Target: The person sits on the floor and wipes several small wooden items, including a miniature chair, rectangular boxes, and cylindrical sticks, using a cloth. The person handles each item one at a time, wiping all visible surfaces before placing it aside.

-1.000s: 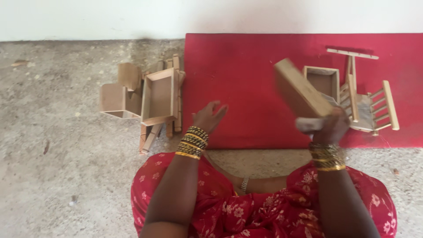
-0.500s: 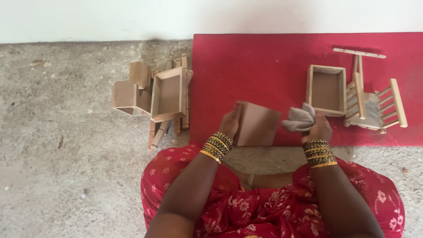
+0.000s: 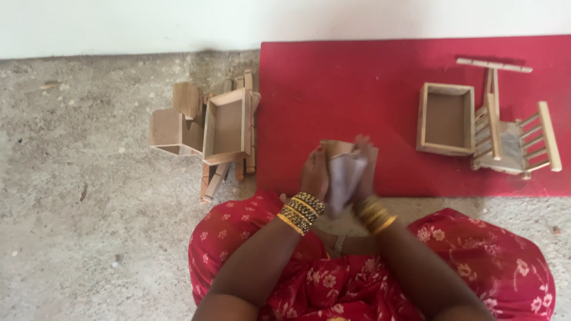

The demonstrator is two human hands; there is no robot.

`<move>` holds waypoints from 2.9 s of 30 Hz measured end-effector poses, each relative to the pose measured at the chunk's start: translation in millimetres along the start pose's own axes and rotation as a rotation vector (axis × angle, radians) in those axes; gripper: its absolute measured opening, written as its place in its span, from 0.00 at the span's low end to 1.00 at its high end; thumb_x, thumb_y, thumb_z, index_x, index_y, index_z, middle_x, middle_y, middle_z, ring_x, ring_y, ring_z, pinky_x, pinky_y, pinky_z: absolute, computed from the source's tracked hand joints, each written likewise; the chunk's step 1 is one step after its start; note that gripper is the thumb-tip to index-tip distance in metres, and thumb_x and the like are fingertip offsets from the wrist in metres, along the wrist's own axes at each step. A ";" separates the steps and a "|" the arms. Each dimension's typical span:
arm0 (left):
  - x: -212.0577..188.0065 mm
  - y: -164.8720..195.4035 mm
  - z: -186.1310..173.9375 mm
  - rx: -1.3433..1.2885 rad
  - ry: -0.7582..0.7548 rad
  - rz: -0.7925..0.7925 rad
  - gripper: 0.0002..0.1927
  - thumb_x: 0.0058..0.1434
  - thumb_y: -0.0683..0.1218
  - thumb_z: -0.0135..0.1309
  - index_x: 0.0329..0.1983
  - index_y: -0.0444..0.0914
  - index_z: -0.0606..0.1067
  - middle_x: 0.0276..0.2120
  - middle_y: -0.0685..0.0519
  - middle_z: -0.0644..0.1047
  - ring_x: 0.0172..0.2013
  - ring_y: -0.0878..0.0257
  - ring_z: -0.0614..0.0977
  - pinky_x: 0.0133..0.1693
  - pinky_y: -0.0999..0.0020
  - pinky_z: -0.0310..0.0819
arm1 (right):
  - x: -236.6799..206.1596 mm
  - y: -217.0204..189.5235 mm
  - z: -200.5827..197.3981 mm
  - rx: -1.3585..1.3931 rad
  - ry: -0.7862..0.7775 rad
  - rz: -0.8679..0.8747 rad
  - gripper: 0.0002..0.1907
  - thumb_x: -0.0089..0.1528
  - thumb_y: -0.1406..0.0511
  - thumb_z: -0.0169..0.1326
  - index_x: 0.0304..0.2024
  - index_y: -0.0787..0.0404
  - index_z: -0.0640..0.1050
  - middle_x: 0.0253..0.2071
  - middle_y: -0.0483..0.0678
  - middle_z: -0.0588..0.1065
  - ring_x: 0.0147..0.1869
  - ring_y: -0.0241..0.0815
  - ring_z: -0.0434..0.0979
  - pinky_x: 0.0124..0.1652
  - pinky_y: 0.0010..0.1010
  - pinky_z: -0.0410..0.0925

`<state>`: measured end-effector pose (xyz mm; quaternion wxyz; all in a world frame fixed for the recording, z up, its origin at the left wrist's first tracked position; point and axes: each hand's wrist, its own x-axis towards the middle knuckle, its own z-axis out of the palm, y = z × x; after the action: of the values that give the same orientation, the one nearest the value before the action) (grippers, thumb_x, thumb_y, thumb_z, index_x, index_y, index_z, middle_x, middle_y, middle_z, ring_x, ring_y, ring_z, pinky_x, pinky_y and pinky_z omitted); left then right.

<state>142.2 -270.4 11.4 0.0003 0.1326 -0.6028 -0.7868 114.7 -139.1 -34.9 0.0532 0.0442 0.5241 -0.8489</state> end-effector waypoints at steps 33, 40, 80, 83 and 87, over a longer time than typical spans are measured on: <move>35.7 3.8 -18.3 -0.189 0.194 0.006 0.26 0.74 0.57 0.37 0.51 0.32 0.75 0.38 0.49 0.80 0.37 0.62 0.81 0.40 0.65 0.76 | -61.2 37.0 -59.3 -0.795 0.008 0.339 0.35 0.66 0.52 0.49 0.67 0.65 0.59 0.58 0.61 0.71 0.57 0.52 0.75 0.50 0.40 0.72; 29.5 35.2 -25.0 -0.134 0.152 -0.019 0.25 0.74 0.57 0.37 0.52 0.33 0.75 0.37 0.51 0.80 0.37 0.65 0.81 0.41 0.68 0.76 | -84.6 7.8 -30.1 -1.555 -0.646 0.334 0.23 0.58 0.58 0.62 0.54 0.58 0.80 0.56 0.56 0.78 0.58 0.51 0.79 0.58 0.37 0.71; -21.8 14.4 3.6 0.754 0.082 0.533 0.28 0.78 0.59 0.34 0.45 0.30 0.74 0.31 0.45 0.77 0.30 0.59 0.80 0.28 0.65 0.76 | -55.5 -43.3 35.7 -0.743 0.480 -0.140 0.26 0.75 0.60 0.30 0.76 0.54 0.54 0.60 0.67 0.69 0.58 0.61 0.75 0.50 0.44 0.74; -34.5 26.6 19.6 0.804 0.012 0.208 0.30 0.77 0.61 0.28 0.44 0.35 0.75 0.27 0.47 0.77 0.27 0.57 0.81 0.27 0.60 0.76 | -67.3 -48.9 40.6 -1.202 0.271 -0.881 0.19 0.77 0.63 0.36 0.69 0.62 0.63 0.58 0.61 0.72 0.58 0.53 0.76 0.52 0.36 0.74; -62.2 41.7 32.1 0.669 -0.026 0.102 0.29 0.73 0.62 0.28 0.44 0.40 0.76 0.24 0.47 0.78 0.24 0.53 0.81 0.29 0.55 0.76 | -42.7 -60.5 7.8 -0.785 -0.016 -0.651 0.19 0.69 0.61 0.55 0.58 0.64 0.71 0.50 0.56 0.76 0.51 0.47 0.78 0.49 0.34 0.76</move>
<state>188.8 -241.3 71.5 -0.0116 0.0847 -0.8334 -0.5460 148.6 -117.3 27.7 -0.1974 -0.1511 0.7896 -0.5610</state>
